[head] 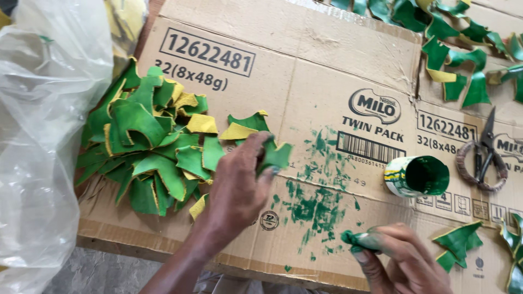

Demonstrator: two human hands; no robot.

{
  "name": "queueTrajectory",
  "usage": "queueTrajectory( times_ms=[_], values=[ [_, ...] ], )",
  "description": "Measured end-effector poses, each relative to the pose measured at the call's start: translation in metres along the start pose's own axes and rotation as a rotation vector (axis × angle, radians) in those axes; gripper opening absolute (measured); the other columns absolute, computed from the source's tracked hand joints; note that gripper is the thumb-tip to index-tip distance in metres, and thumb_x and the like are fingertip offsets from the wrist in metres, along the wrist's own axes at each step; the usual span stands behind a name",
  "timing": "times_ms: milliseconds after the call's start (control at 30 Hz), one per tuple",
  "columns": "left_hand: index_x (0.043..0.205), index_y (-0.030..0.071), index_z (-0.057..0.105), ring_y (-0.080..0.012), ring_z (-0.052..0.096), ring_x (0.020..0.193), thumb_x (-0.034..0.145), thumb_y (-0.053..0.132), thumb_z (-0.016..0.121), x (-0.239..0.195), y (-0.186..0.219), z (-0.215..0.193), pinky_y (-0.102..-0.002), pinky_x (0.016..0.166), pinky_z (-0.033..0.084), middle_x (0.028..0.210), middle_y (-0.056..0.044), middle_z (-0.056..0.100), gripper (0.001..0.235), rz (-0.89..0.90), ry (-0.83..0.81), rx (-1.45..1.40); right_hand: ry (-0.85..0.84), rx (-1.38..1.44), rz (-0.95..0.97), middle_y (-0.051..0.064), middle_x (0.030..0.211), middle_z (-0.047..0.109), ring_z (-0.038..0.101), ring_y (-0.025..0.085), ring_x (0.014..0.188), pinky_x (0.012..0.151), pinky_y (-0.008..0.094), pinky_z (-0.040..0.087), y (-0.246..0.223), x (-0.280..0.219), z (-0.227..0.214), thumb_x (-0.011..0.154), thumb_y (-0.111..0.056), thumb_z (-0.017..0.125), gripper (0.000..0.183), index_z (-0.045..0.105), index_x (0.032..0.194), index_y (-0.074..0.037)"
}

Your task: The person paints green foam leaf-shaped pieces using a sponge applicator dipped in green paint. They pick up each piece from a pile, apply paint to the surface, and place the finished piece on a cardboard surface to dry.

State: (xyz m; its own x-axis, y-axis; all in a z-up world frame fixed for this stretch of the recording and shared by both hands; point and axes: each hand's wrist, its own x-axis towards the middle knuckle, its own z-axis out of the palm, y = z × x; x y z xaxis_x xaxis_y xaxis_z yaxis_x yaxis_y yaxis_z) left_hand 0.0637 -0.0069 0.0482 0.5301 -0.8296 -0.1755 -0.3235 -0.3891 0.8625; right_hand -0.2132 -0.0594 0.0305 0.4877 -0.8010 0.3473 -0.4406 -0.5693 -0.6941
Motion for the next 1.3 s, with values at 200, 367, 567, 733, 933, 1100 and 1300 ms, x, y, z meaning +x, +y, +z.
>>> queueTrajectory(
  times_ms=[200,367,567,733,933,1100,1300],
  values=[
    [0.134,-0.003,0.058,-0.0339,0.066,0.09,0.083,-0.003,0.071,-0.013,0.001,0.051,-0.044,0.072,0.056,0.107,-0.022,0.068,0.052,0.41,0.006,0.209,0.094,0.011,0.117,0.006,0.1,0.072,0.066,0.004,0.077,0.051,0.015,0.045,0.003,0.002,-0.025,0.086,-0.002,0.077,0.023,0.071,0.108,-0.006],
    [0.107,0.004,0.069,-0.0343,0.066,0.094,0.077,-0.004,0.073,-0.019,-0.032,0.054,-0.045,0.081,0.053,0.097,-0.014,0.067,0.031,0.499,0.016,0.152,0.144,-0.064,0.094,0.005,0.095,0.071,0.066,0.011,0.081,0.07,0.02,0.052,0.004,0.004,0.002,0.09,0.001,0.08,0.017,0.073,0.105,-0.002],
    [0.106,0.003,0.068,-0.0337,0.065,0.092,0.071,-0.002,0.075,-0.025,-0.039,0.068,-0.044,0.08,0.052,0.099,-0.013,0.067,0.036,0.63,-0.005,0.095,0.285,-0.462,0.114,0.012,0.103,0.07,0.067,0.017,0.087,0.067,0.028,0.054,0.005,0.033,-0.038,0.089,-0.003,0.084,0.024,0.072,0.109,-0.001],
    [0.111,0.001,0.068,-0.0333,0.066,0.091,0.074,-0.001,0.076,-0.023,-0.042,0.076,-0.043,0.078,0.052,0.1,-0.013,0.068,0.038,0.677,-0.027,0.075,0.015,-0.612,-0.049,0.012,0.098,0.071,0.067,0.027,0.092,0.078,0.039,0.053,0.027,0.093,-0.069,0.088,0.0,0.076,0.019,0.077,0.106,-0.003],
    [0.11,0.002,0.069,-0.034,0.067,0.089,0.073,-0.001,0.076,-0.018,-0.054,0.082,-0.043,0.077,0.055,0.098,-0.014,0.068,0.037,0.607,-0.008,0.073,-0.304,-0.649,0.025,0.01,0.085,0.069,0.066,0.025,0.078,0.073,0.04,0.055,0.077,0.131,-0.051,0.088,-0.004,0.073,0.009,0.079,0.094,-0.006],
    [0.107,0.003,0.07,-0.0327,0.069,0.088,0.073,0.001,0.078,-0.019,-0.055,0.084,-0.042,0.076,0.056,0.096,-0.012,0.069,0.035,0.598,-0.004,0.074,-0.353,-0.635,0.046,0.007,0.087,0.07,0.067,0.022,0.076,0.071,0.037,0.057,0.083,0.129,-0.056,0.092,-0.008,0.07,0.009,0.078,0.097,-0.007],
    [0.108,0.003,0.069,-0.0335,0.069,0.087,0.071,-0.003,0.075,-0.02,-0.047,0.076,-0.042,0.075,0.056,0.098,-0.013,0.069,0.039,0.565,-0.035,0.024,-0.084,-0.705,-0.072,0.01,0.102,0.072,0.069,0.024,0.091,0.079,0.036,0.058,0.064,0.121,-0.068,0.092,-0.006,0.075,0.012,0.076,0.104,-0.007]
  ],
)
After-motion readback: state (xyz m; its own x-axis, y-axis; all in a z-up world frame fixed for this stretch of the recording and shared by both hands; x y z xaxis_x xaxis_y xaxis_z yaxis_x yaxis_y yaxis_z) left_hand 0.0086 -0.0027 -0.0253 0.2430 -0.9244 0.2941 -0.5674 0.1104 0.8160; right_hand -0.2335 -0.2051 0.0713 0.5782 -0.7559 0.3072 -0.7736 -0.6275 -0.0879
